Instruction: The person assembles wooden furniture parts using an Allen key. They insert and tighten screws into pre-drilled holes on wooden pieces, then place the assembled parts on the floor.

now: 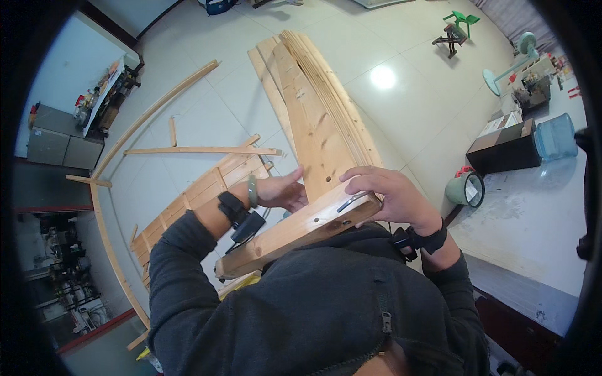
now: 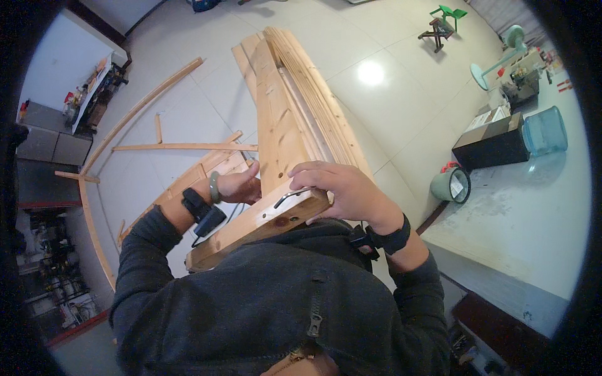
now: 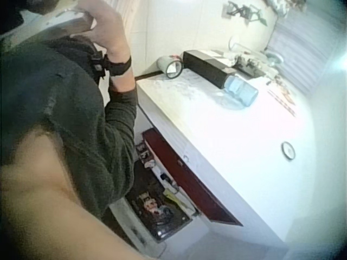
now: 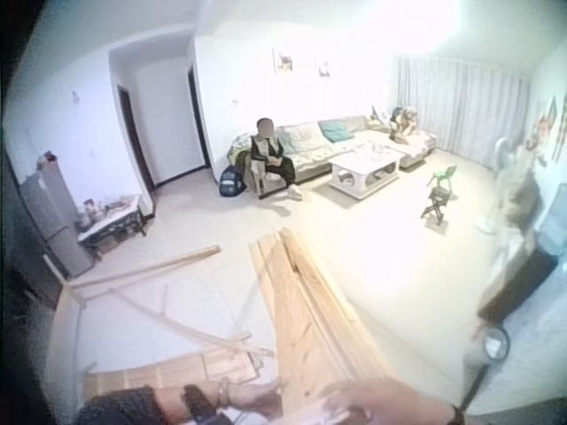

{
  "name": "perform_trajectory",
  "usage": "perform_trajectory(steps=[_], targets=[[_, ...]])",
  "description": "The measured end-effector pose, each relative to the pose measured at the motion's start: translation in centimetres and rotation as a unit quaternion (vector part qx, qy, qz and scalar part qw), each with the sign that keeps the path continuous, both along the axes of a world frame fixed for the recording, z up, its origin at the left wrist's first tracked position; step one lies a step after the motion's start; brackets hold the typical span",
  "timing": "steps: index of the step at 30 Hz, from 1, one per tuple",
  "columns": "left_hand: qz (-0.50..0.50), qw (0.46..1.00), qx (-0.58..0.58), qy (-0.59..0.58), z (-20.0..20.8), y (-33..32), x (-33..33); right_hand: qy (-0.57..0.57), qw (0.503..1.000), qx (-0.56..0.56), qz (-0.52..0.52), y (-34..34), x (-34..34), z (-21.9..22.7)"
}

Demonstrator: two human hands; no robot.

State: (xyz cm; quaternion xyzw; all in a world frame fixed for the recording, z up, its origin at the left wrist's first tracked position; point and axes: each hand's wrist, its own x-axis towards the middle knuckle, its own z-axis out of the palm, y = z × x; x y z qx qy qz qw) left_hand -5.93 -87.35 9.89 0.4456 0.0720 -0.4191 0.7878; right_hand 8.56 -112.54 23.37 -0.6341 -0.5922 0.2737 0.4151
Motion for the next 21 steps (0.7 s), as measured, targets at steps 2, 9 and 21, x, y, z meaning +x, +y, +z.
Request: perform_trajectory(steps=[2, 9, 21], targets=[[0.096, 0.988, -0.094, -0.079, 0.4, -1.9, -0.2, -0.018, 1.0, -0.006, -0.011, 0.3, -0.1, 0.7], [-0.171, 0.881, 0.304, -0.32, 5.6, 6.7, 5.9, -0.09, 0.996, 0.007, -0.027, 1.7, 0.5, 3.7], [0.057, 0.791, 0.159, -0.588, 14.8, -1.2, 9.8, -0.095, 0.995, -0.023, -0.033, 3.1, 0.4, 5.0]])
